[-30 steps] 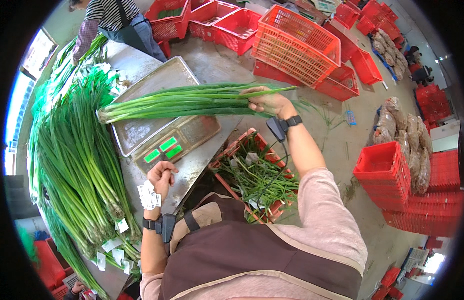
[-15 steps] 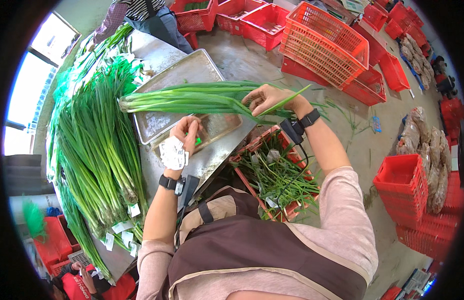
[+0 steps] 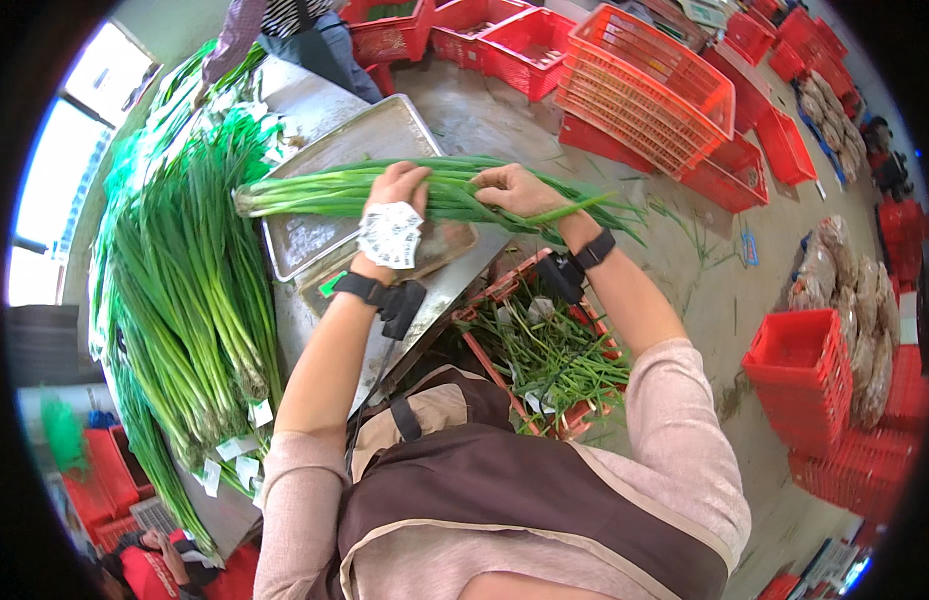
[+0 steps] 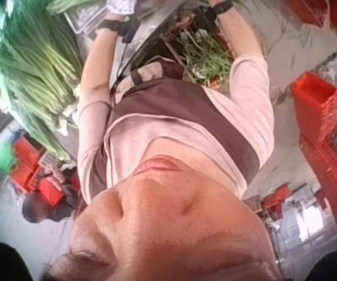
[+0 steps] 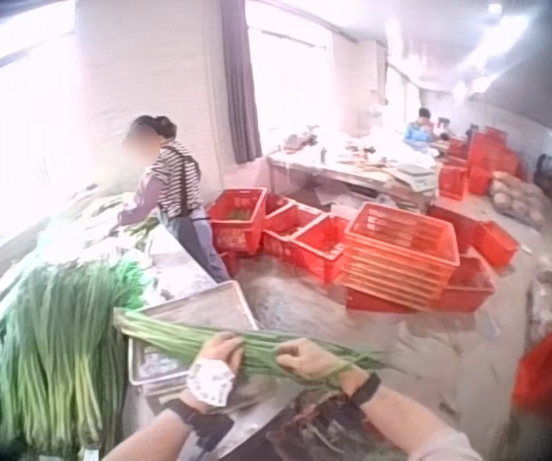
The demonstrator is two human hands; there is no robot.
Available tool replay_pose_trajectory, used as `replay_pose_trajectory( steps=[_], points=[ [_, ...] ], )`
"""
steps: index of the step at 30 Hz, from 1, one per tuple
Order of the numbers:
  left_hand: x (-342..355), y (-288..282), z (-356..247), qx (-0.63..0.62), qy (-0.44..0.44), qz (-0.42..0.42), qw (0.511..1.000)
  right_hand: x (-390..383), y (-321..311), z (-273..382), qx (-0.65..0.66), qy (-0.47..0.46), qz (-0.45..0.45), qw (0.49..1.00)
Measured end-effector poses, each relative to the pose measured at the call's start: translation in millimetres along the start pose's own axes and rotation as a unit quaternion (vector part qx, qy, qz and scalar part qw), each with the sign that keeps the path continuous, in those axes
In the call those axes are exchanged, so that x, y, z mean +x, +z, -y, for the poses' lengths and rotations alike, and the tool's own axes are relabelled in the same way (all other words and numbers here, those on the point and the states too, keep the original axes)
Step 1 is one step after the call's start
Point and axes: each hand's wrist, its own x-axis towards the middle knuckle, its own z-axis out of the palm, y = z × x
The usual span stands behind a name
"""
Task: The person repeatedly picks up bundles of green onions, places them on a digital scale, removes them, and returns them to the pile. The process is repeated continuously throughout the clip.
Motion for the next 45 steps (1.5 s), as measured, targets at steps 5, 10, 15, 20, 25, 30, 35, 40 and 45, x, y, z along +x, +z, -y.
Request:
replay_pose_trajectory(
  steps=[5,10,15,20,25,30,35,40,45],
  points=[
    [-13,11,-8,0.051,0.013,0.042,0.998,-9,17,14,-0.074,-0.010,-0.045,0.996],
    [-26,10,-8,0.060,0.001,0.028,0.998,-18,36,19,-0.094,-0.030,-0.083,0.992],
    [-32,8,-10,0.051,-0.004,-0.020,0.999,-14,47,14,-0.040,-0.067,-0.128,0.989],
    [-25,3,-6,0.010,0.020,-0.058,0.998,-12,43,0,0.128,-0.045,-0.221,0.966],
    [-17,-7,0,-0.020,-0.034,0.009,0.999,-69,8,-2,0.243,0.004,-0.276,0.930],
    [-22,-8,-3,-0.004,-0.027,0.034,0.999,-212,-61,-38,0.313,-0.058,-0.545,0.775],
    [-34,-4,-19,-0.083,-0.078,0.001,0.993,-303,-64,-127,-0.222,0.274,-0.424,0.834],
    [-52,-2,-38,-0.120,-0.087,0.083,0.985,-256,-32,-176,-0.216,0.121,-0.427,0.870],
    [-66,-9,-48,-0.120,-0.091,0.153,0.977,-193,-32,-168,-0.205,0.045,-0.437,0.875]
  ],
)
